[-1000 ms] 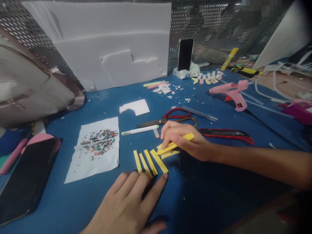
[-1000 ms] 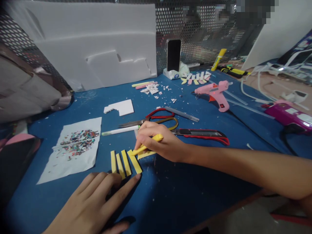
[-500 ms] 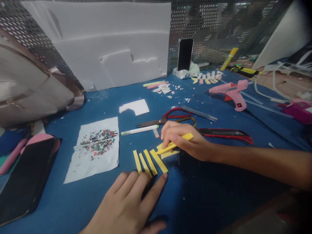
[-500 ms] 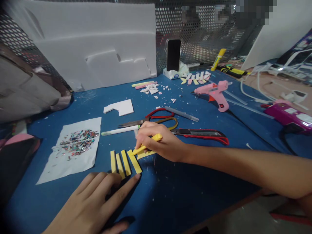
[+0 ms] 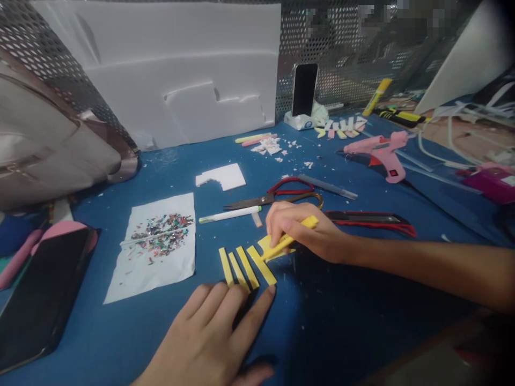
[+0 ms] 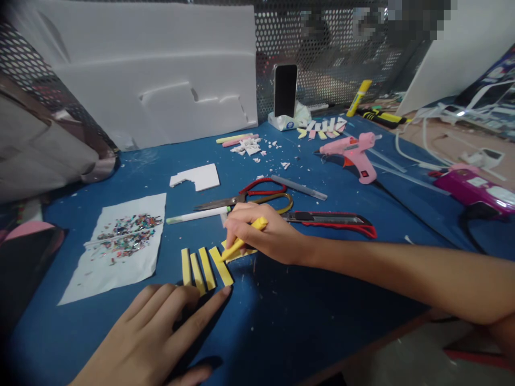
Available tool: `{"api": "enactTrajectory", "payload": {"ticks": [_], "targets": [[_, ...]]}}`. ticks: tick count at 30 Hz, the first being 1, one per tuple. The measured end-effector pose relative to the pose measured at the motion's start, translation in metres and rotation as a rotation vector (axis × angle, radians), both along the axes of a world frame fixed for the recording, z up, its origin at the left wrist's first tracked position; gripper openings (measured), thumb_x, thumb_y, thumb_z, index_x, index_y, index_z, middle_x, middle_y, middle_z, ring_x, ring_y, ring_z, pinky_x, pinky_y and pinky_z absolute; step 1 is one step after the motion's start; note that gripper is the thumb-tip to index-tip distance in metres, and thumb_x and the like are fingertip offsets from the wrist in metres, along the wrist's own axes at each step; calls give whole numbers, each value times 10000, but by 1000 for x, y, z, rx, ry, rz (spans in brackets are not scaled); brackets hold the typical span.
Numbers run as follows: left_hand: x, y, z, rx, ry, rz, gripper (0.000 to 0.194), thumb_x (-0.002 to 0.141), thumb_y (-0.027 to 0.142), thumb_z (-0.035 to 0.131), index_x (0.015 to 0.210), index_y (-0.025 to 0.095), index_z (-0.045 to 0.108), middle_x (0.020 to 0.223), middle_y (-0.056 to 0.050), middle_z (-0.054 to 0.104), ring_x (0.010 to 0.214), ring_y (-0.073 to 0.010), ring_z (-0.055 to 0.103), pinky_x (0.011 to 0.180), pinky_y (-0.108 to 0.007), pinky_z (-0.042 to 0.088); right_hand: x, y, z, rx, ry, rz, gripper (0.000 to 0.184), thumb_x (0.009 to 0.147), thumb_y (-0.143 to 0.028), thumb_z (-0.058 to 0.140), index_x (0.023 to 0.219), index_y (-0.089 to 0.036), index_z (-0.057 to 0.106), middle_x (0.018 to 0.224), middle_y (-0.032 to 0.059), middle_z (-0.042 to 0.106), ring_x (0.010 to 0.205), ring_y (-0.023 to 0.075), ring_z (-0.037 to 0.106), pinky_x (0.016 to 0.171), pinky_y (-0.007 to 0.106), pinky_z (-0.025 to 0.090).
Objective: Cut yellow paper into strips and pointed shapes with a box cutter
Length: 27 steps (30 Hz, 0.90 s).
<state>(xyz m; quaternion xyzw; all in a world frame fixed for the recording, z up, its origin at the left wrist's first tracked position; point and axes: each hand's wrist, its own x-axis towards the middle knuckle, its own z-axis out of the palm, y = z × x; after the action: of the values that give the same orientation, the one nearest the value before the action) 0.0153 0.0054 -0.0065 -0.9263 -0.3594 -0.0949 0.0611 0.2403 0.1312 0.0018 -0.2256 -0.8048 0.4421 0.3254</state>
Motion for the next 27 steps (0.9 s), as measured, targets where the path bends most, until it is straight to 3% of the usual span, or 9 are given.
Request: {"api": "enactTrajectory", "payload": {"ticks": [7,14,18,23,27], "targets": [[3,1,9,15,61,-16,681,838,612,560,1354,175,483,974,-61,606,813,-199,520,733,-319,358,2,-1,2,38,53,97,469,995,-326,361,682,-127,648,733,57,607,779,147,552,762,308,438],[0,0,3,-2,10,9,673,866,624,503,1379,192,453,994,-55,599,828,-198,510,746,-321,354,2,0,0,69,57,126,462,1001,-339,358,705,-133,647,694,45,611,750,140,547,768,316,453],[0,-2,3,-18,24,7,687,861,616,519,1382,174,447,986,-56,596,822,-195,503,743,-320,354,2,0,1,67,46,87,419,992,-325,383,743,-126,656,767,62,620,799,147,550,763,310,453],[1,-2,1,-14,-3,23,689,869,611,505,1393,171,430,984,-52,585,821,-195,495,742,-324,347,3,0,0,64,30,135,463,1007,-345,342,722,-134,640,687,38,589,764,140,544,757,301,444],[1,0,2,-26,-22,33,658,880,607,489,1372,171,458,976,-45,590,823,-191,499,745,-318,352,3,1,-1,96,6,79,387,996,-314,375,785,-139,648,801,51,613,827,147,539,788,309,431]]}}
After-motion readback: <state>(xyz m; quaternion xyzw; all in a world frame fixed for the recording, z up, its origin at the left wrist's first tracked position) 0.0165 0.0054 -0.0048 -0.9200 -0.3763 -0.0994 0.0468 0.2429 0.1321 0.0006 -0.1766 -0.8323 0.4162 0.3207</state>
